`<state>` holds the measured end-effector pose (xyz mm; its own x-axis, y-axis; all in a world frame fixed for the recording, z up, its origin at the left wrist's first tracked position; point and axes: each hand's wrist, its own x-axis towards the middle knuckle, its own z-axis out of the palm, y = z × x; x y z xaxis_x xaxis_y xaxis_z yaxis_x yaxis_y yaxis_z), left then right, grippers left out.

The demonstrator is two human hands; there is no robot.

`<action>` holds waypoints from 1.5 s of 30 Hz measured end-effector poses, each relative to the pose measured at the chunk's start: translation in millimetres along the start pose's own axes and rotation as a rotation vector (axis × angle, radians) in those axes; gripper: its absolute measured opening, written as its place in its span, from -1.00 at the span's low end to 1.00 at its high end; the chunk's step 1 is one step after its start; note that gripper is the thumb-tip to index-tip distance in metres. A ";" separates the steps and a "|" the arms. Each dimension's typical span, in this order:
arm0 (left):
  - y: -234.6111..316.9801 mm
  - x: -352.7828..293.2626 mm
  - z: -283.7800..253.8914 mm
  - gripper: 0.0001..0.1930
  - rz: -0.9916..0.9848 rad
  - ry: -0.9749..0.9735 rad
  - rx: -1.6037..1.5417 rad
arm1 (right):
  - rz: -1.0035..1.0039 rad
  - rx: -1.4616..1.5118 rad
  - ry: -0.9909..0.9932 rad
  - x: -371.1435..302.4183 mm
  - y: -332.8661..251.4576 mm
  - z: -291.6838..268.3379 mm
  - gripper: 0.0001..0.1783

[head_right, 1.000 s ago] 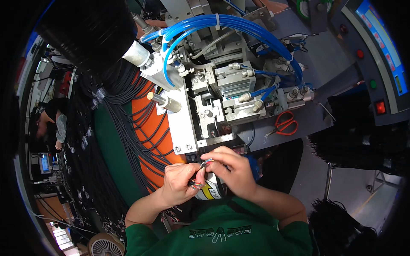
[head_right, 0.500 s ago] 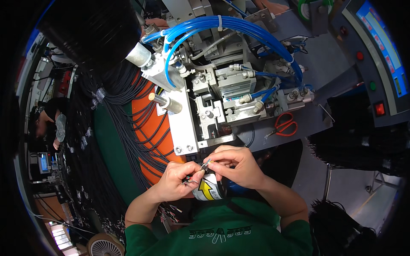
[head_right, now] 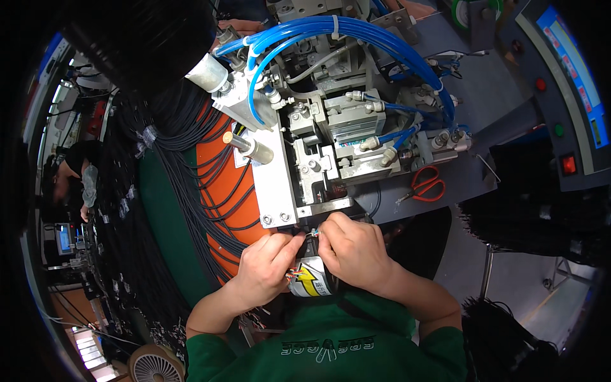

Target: The person separates individual wires from a cable bundle and inserts the wire ends into a machine for processing.

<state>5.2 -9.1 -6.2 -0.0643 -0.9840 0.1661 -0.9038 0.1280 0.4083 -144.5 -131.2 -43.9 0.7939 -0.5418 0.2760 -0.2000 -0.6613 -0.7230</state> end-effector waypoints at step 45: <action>-17.4 -16.7 -2.0 -0.53 -0.026 0.131 -0.267 | -0.223 0.447 -0.068 -7.6 -20.4 11.0 -0.75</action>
<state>22.8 5.4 -14.3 0.0286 -0.9652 0.2598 -0.7602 0.1478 0.6327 -140.1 -107.9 -38.2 0.8280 -0.3679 0.4231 0.2324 -0.4616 -0.8561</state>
